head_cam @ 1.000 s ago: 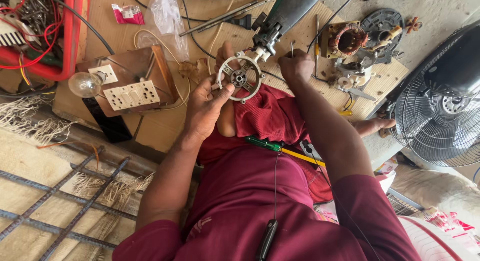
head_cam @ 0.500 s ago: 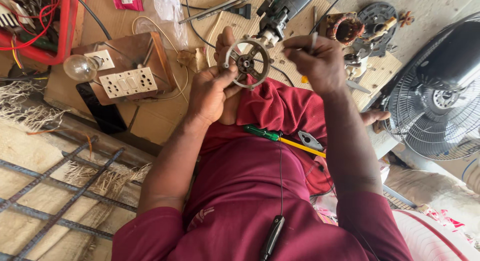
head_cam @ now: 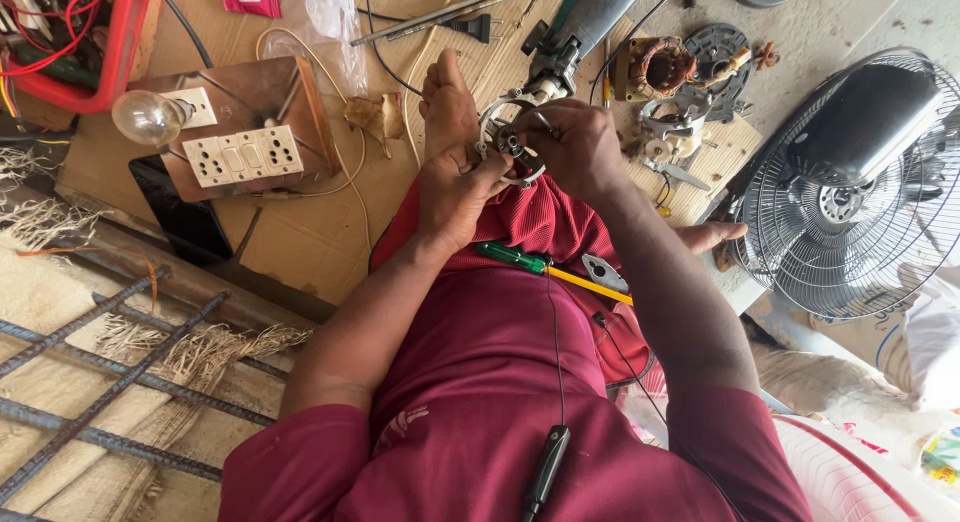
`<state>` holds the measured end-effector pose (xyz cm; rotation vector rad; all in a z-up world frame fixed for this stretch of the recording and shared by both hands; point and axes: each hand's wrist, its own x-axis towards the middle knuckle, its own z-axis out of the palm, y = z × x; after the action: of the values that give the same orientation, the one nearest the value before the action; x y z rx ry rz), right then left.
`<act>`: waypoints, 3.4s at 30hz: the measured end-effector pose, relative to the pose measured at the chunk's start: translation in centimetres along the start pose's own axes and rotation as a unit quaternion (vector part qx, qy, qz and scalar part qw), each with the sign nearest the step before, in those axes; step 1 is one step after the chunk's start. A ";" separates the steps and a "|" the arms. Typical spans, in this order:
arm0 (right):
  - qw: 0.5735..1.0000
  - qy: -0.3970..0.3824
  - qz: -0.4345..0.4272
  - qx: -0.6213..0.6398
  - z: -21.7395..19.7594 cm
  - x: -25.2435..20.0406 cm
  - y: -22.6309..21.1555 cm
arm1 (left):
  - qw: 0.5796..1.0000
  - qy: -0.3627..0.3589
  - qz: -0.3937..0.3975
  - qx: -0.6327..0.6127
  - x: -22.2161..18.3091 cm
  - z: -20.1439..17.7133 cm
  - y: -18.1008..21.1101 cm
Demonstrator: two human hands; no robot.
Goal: The person disassembles a fan motor housing, removes internal components, and uses a screwdriver to adjust or clean the internal mechanism. They handle the motor housing, a screwdriver, and small internal parts while seated on the floor.
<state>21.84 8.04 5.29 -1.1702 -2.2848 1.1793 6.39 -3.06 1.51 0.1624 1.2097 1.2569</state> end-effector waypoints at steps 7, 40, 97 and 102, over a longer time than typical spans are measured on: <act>0.999 -0.001 0.021 -0.026 0.8 0.0 0.2 | 0.998 0.023 0.022 0.045 -0.3 0.7 0.7; 0.987 0.120 0.083 -0.066 2.6 -0.3 0.0 | 1.000 -0.023 0.019 -0.005 -0.1 1.4 1.0; 0.967 0.140 0.195 -0.081 3.4 0.1 0.1 | 1.000 -0.004 0.018 0.020 -0.1 1.5 0.9; 0.974 0.123 0.179 -0.073 3.9 0.2 0.1 | 0.998 -0.022 0.045 0.027 -0.3 1.4 1.1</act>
<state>19.44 6.19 2.82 -1.7339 -2.0565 0.9237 6.80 -2.14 3.00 0.2850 1.2104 1.2935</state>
